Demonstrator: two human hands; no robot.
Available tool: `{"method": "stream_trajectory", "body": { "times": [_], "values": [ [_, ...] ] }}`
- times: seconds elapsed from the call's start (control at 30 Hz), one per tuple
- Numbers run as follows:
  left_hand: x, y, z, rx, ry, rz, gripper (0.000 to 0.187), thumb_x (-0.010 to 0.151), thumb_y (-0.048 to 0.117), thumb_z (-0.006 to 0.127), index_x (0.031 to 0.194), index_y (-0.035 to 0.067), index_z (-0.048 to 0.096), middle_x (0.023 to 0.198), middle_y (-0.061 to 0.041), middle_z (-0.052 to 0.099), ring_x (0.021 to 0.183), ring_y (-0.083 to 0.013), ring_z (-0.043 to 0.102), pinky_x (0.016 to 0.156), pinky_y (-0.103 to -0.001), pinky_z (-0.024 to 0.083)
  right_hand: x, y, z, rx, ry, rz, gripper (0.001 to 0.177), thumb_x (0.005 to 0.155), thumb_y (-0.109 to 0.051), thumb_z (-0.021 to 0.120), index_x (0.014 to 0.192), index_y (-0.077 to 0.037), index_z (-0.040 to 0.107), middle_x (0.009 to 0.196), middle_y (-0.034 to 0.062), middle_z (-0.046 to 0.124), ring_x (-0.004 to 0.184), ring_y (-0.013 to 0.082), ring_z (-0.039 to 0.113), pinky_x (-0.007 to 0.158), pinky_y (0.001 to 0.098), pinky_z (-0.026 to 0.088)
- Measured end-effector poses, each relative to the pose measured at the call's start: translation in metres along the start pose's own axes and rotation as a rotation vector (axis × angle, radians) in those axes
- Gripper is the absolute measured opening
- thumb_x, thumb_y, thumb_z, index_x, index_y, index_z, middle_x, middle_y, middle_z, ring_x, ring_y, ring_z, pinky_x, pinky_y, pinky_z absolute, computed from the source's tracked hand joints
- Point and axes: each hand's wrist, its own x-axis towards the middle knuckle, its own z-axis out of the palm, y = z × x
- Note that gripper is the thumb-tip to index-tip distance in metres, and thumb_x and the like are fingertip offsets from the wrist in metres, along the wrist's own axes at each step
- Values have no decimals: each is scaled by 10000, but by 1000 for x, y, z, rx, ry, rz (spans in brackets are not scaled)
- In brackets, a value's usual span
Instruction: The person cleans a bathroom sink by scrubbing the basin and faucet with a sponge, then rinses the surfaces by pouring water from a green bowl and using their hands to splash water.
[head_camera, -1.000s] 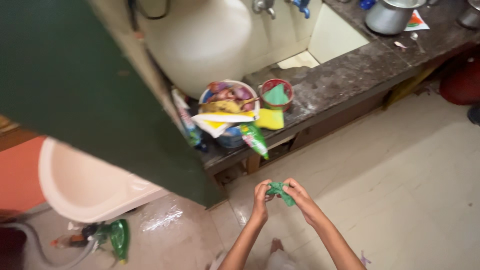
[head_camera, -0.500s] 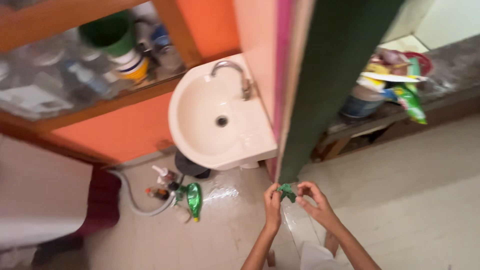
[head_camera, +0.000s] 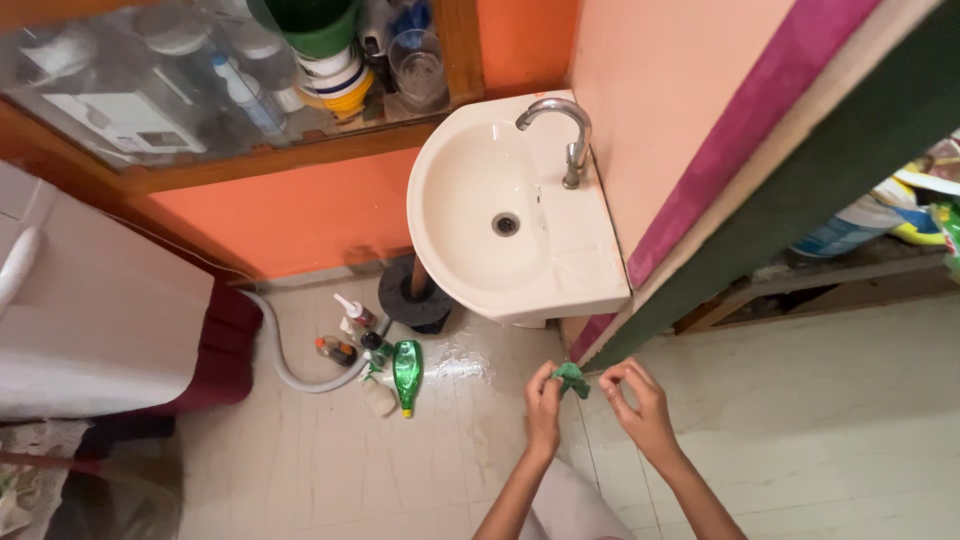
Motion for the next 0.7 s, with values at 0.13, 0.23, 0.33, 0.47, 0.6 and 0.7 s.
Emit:
{"method": "stream_trajectory", "body": {
  "times": [0.13,0.23,0.33,0.47,0.6,0.7],
  "values": [
    [38,-4,-14,-74,11,-18,175,964,203,535,840,80,524,740,51,430,681,-64,367,597,-259,301,27,32,18,67,66,-5,146,925,-101,698,1053,-43,661,1040,60,626,956,181,634,860,311,518],
    [69,-7,-23,-205,106,-165,253,905,293,506,1071,162,646,888,95,607,750,-67,525,706,-239,434,56,47,36,139,-70,-24,479,845,-129,749,1270,-21,556,1157,90,537,1050,208,578,884,323,490],
    [118,-11,-34,-276,47,-334,263,889,308,532,1041,123,640,758,23,560,634,-111,457,608,-261,360,96,60,63,113,-226,-42,429,911,-136,729,1295,-44,562,1216,78,535,1097,195,562,938,332,462],
    [179,-20,-65,-230,-221,-252,202,941,270,556,940,71,594,738,39,444,621,-83,370,571,-250,286,137,72,96,253,-351,289,232,965,-201,612,1160,-77,631,1097,13,581,992,109,611,775,299,538],
    [228,2,-86,-108,-367,-153,218,996,229,535,858,60,535,730,48,401,641,-74,348,571,-245,276,169,92,132,530,-237,413,199,1073,-226,567,1053,-34,618,959,-11,564,916,97,535,817,271,465],
    [256,50,-77,123,-245,-10,134,930,178,519,876,70,577,712,35,471,650,-84,417,591,-258,349,193,92,143,821,-181,608,212,1042,-257,534,994,-59,594,924,2,598,899,111,584,799,266,468]
  ]
}}
